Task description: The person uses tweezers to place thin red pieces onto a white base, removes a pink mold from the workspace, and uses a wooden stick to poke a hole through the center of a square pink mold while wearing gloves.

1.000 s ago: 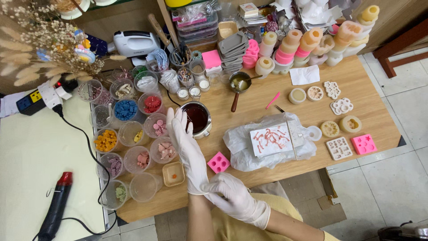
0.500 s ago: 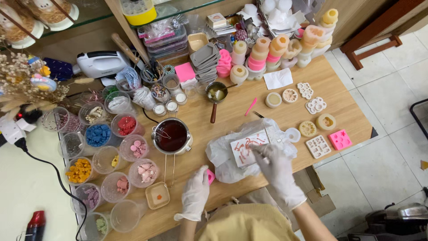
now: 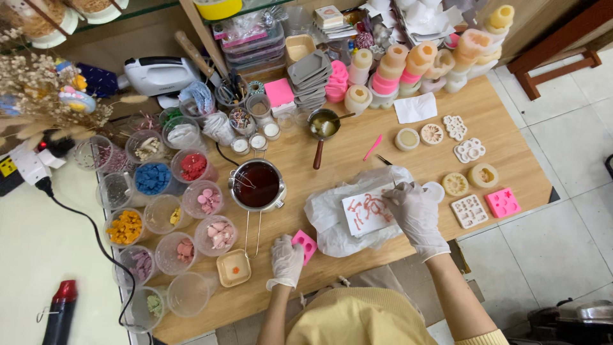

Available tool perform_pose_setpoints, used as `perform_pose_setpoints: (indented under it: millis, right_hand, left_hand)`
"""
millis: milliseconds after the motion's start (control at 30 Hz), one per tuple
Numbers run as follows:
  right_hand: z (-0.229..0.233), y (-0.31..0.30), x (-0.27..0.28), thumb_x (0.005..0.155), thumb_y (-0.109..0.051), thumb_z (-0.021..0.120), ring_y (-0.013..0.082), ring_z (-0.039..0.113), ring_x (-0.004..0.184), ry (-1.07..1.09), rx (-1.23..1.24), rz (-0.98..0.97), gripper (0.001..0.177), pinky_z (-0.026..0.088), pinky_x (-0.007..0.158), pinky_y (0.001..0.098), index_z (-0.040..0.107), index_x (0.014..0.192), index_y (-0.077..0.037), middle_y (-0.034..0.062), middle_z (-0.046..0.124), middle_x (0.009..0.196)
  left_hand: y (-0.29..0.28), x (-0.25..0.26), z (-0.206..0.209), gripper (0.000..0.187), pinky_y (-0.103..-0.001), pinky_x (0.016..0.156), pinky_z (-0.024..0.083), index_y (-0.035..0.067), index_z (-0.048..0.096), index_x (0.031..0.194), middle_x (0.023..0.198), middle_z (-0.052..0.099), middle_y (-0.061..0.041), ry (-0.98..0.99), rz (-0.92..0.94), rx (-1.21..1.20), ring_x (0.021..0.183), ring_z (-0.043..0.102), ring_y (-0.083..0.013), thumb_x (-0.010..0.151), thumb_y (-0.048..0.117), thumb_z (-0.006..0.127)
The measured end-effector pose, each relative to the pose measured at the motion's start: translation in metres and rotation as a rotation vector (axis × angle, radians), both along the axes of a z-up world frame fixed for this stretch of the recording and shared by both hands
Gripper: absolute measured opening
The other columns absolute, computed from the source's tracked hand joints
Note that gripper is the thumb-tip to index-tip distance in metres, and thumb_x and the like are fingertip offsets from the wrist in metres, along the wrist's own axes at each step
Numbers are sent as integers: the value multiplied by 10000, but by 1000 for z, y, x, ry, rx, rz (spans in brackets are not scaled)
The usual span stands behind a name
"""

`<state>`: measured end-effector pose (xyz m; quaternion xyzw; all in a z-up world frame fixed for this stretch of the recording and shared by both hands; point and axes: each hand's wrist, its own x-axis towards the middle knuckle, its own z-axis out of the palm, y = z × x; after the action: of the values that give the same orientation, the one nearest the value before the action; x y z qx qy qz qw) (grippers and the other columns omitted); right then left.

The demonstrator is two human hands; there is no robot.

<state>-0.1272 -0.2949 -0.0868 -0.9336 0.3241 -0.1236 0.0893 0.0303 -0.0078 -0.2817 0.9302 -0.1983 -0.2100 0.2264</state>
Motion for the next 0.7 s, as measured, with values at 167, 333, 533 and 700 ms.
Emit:
perform_pose_setpoints:
  millis: [167,333,533,700]
  right_hand:
    - [6,0,7,776,-346,791,248,686,808,65,-65,45,163,467,706,435,816,886,-228,-6,730,844]
    - [23,2,8,897,-229,776,244,708,683,-76,84,-14,108,511,693,371,782,958,-139,60,738,801]
    - [43,30,4,933,-72,719,191,724,929,-352,349,113,284,542,802,302,736,1216,-58,156,756,1062]
    - [40,85,7,974,-83,695,139,695,864,-525,1244,-115,196,553,793,285,726,1140,16,115,775,992]
  left_hand:
    - [-13,-12,29,319,-497,873,494,25,590,982,975,665,-203,200,208,-199,968,637,-394,925,331,658]
    - [-11,-14,49,484,-493,818,528,40,557,1135,949,706,-185,307,214,-200,896,681,-395,823,355,751]
    - [1,-17,21,398,-380,797,561,11,713,1094,981,762,-125,486,373,-443,876,706,-237,904,359,745]
    - [9,-21,106,369,-303,830,504,-9,713,1177,1041,726,-56,845,575,-949,914,642,-117,957,287,735]
